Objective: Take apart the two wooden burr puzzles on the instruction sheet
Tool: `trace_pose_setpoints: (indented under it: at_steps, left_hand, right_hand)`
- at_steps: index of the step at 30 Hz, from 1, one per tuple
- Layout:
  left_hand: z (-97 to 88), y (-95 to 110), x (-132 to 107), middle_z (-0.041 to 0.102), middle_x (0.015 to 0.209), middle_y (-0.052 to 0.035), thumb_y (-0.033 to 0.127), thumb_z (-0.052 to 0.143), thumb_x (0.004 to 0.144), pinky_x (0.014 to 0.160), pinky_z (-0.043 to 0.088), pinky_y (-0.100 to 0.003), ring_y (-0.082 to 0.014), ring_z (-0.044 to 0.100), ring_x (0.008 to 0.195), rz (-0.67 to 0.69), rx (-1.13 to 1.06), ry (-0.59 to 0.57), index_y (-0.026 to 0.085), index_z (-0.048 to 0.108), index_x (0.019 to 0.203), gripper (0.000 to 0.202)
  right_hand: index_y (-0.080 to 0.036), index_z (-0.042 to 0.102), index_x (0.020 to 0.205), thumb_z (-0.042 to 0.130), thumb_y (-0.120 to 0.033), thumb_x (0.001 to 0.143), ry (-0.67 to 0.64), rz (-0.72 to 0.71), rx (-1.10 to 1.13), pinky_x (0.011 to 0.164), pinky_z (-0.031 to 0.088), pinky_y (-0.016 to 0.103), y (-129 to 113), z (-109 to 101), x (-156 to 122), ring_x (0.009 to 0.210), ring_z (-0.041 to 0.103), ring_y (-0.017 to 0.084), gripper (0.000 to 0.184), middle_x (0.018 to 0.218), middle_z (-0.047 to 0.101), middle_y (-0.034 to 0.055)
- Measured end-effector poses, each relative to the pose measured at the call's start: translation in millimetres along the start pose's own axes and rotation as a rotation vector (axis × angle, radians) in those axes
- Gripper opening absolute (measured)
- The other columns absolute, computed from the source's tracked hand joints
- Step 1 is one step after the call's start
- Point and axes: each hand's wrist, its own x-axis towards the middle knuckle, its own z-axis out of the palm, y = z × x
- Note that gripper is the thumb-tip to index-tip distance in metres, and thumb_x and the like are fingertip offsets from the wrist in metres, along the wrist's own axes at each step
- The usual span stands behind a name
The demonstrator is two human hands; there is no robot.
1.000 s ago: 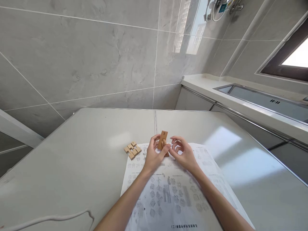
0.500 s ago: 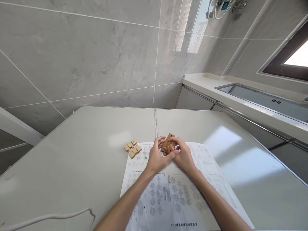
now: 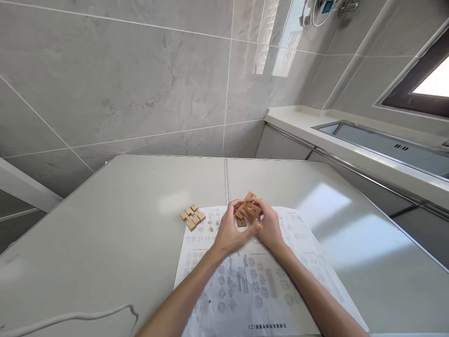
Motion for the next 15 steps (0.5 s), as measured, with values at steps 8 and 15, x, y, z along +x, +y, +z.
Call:
trace_pose_setpoints:
  at_steps: [8, 15]
  left_hand:
    - [1.6, -8.0, 7.3, 0.069, 0.131, -0.0138, 0.048, 0.054, 0.103, 0.100, 0.054, -0.039, -0.0253, 0.066, 0.118, -0.070, -0.055, 0.108, 0.020, 0.060, 0.133, 0.042]
    - [-3.6, -4.7, 9.1, 0.073, 0.089, -0.0032, 0.051, 0.043, 0.106, 0.076, 0.048, -0.029, -0.0196, 0.062, 0.082, -0.076, 0.028, 0.071, 0.021, 0.075, 0.112, 0.044]
  right_hand:
    - [-0.021, 0.072, 0.110, 0.060, -0.043, 0.100, -0.032, -0.003, 0.110, 0.069, 0.055, 0.036, -3.7, 1.8, -0.3, 0.087, 0.069, 0.023, 0.027, 0.121, 0.072, 0.0112]
    - [-0.022, 0.074, 0.106, 0.059, -0.040, 0.101, -0.061, -0.048, 0.087, 0.070, 0.057, 0.038, -1.0, 3.9, -4.2, 0.084, 0.070, 0.022, 0.024, 0.124, 0.071, 0.0111]
